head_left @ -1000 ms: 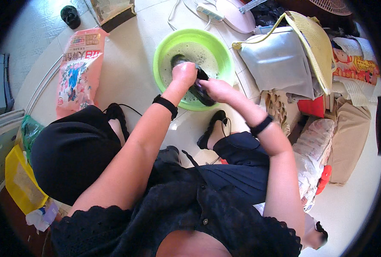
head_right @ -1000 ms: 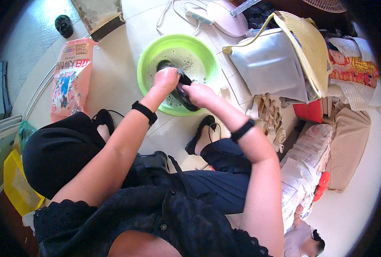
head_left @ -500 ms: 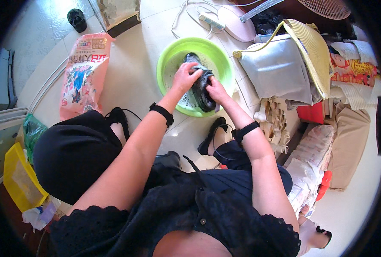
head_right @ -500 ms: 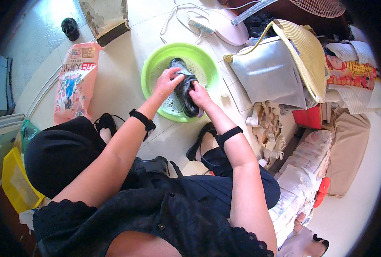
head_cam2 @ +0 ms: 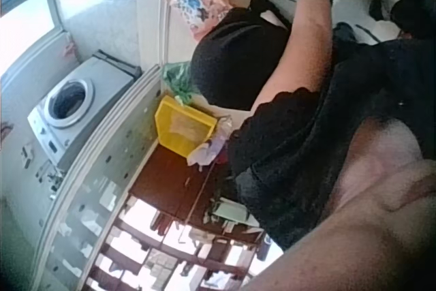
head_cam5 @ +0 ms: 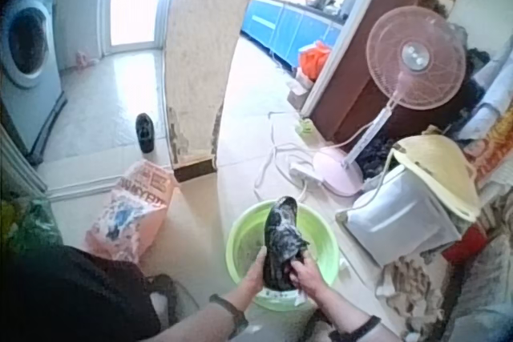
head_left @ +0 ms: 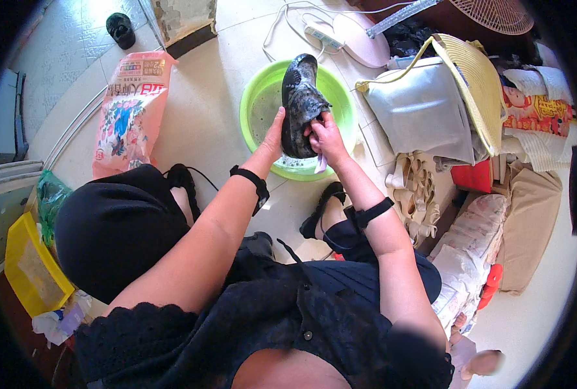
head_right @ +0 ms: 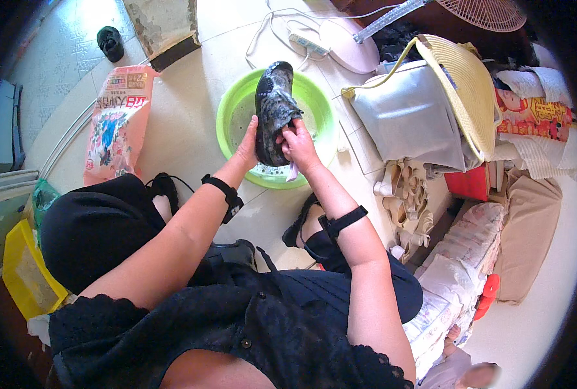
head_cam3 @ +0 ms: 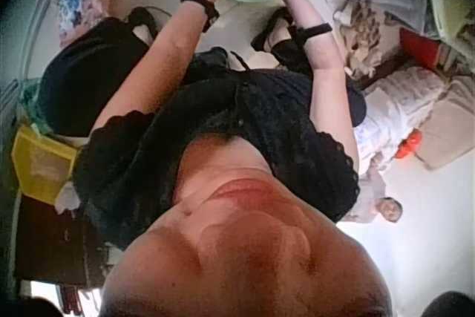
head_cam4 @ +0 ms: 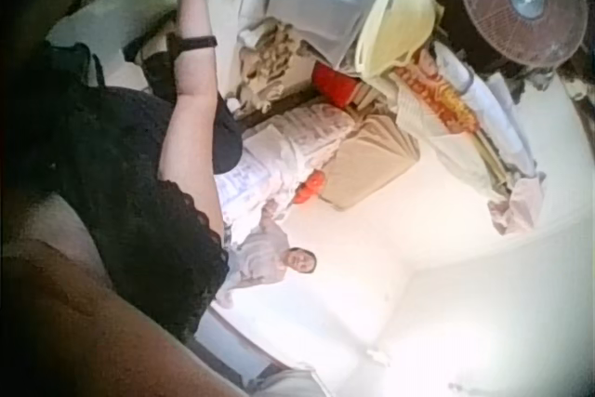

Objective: Washing a black shoe in a green basin using a brush and soapy water.

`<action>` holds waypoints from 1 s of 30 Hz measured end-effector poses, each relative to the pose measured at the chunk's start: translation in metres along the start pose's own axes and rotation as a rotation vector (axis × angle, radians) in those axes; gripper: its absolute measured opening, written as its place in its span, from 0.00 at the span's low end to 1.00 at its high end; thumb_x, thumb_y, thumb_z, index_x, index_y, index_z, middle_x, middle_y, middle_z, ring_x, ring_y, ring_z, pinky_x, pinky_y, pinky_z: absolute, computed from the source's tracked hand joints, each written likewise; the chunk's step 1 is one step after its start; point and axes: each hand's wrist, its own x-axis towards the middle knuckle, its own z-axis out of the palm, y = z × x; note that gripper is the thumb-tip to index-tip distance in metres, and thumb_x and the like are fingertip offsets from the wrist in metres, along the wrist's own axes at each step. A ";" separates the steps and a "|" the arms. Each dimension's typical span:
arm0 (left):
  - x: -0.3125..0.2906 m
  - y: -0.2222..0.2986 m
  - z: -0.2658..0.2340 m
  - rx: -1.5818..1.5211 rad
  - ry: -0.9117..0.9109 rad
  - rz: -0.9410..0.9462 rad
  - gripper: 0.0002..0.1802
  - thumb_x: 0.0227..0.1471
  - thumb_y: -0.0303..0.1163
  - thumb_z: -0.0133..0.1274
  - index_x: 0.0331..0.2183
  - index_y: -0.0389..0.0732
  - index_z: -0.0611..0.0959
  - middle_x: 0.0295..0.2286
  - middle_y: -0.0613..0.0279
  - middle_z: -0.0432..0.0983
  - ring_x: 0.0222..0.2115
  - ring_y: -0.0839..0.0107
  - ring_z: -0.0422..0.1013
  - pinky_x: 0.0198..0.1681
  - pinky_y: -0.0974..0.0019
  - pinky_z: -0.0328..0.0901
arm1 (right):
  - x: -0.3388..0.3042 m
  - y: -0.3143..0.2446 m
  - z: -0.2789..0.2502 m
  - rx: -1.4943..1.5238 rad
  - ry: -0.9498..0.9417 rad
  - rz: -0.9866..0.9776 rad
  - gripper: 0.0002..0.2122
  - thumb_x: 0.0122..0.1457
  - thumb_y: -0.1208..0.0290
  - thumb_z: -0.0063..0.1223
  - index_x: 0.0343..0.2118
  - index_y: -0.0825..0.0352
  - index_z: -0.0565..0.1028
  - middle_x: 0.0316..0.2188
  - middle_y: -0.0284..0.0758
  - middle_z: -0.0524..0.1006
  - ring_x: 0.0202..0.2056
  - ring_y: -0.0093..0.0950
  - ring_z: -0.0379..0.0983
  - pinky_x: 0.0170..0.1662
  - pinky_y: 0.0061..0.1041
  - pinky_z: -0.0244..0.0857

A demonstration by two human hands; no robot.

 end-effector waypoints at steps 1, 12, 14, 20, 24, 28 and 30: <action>0.000 0.000 0.009 -0.071 -0.005 -0.018 0.34 0.49 0.65 0.38 0.41 0.46 0.77 0.35 0.62 0.76 0.37 0.67 0.72 0.46 0.62 0.64 | 0.000 0.000 -0.002 0.048 -0.017 -0.007 0.11 0.59 0.71 0.40 0.44 0.57 0.61 0.22 0.31 0.68 0.10 0.14 0.52 0.10 0.13 0.43; -0.017 -0.029 0.029 -0.507 0.077 -0.165 0.39 0.52 0.65 0.27 0.52 0.46 0.66 0.49 0.52 0.65 0.49 0.55 0.64 0.53 0.49 0.58 | 0.034 -0.015 -0.007 -1.210 -0.090 0.310 0.20 0.45 0.79 0.40 0.45 0.74 0.66 0.36 0.49 0.74 0.31 0.43 0.75 0.33 0.36 0.69; -0.020 -0.027 0.030 -0.515 0.100 -0.191 0.41 0.51 0.67 0.25 0.53 0.45 0.65 0.50 0.51 0.64 0.50 0.54 0.62 0.54 0.48 0.57 | 0.036 -0.018 -0.002 -1.213 -0.053 0.352 0.18 0.44 0.78 0.42 0.41 0.73 0.71 0.34 0.49 0.75 0.34 0.44 0.75 0.38 0.38 0.67; -0.009 -0.020 0.019 -0.556 0.241 -0.256 0.42 0.50 0.67 0.25 0.52 0.44 0.66 0.49 0.50 0.65 0.49 0.53 0.64 0.53 0.47 0.57 | 0.059 0.004 0.011 -1.249 -0.125 0.259 0.18 0.48 0.75 0.40 0.43 0.69 0.71 0.37 0.50 0.74 0.32 0.44 0.75 0.36 0.36 0.69; 0.000 -0.022 0.008 -0.600 0.293 -0.184 0.44 0.50 0.67 0.23 0.50 0.41 0.68 0.47 0.48 0.67 0.46 0.52 0.66 0.52 0.47 0.59 | 0.034 -0.031 -0.025 -1.195 -0.641 0.050 0.19 0.54 0.72 0.37 0.51 0.63 0.66 0.40 0.45 0.74 0.41 0.39 0.72 0.47 0.33 0.64; 0.001 -0.013 -0.002 -0.605 0.226 -0.242 0.46 0.48 0.70 0.23 0.50 0.39 0.68 0.45 0.47 0.68 0.45 0.50 0.67 0.50 0.47 0.61 | 0.008 -0.075 0.000 -1.268 -0.594 0.247 0.19 0.56 0.71 0.38 0.52 0.62 0.66 0.41 0.43 0.74 0.45 0.36 0.69 0.51 0.31 0.60; 0.006 -0.013 -0.004 -0.645 0.189 -0.218 0.47 0.49 0.69 0.22 0.47 0.38 0.71 0.43 0.47 0.70 0.43 0.54 0.69 0.51 0.53 0.61 | 0.036 -0.038 -0.007 -1.294 -0.612 0.166 0.19 0.55 0.71 0.39 0.52 0.62 0.65 0.40 0.43 0.74 0.43 0.37 0.71 0.47 0.33 0.63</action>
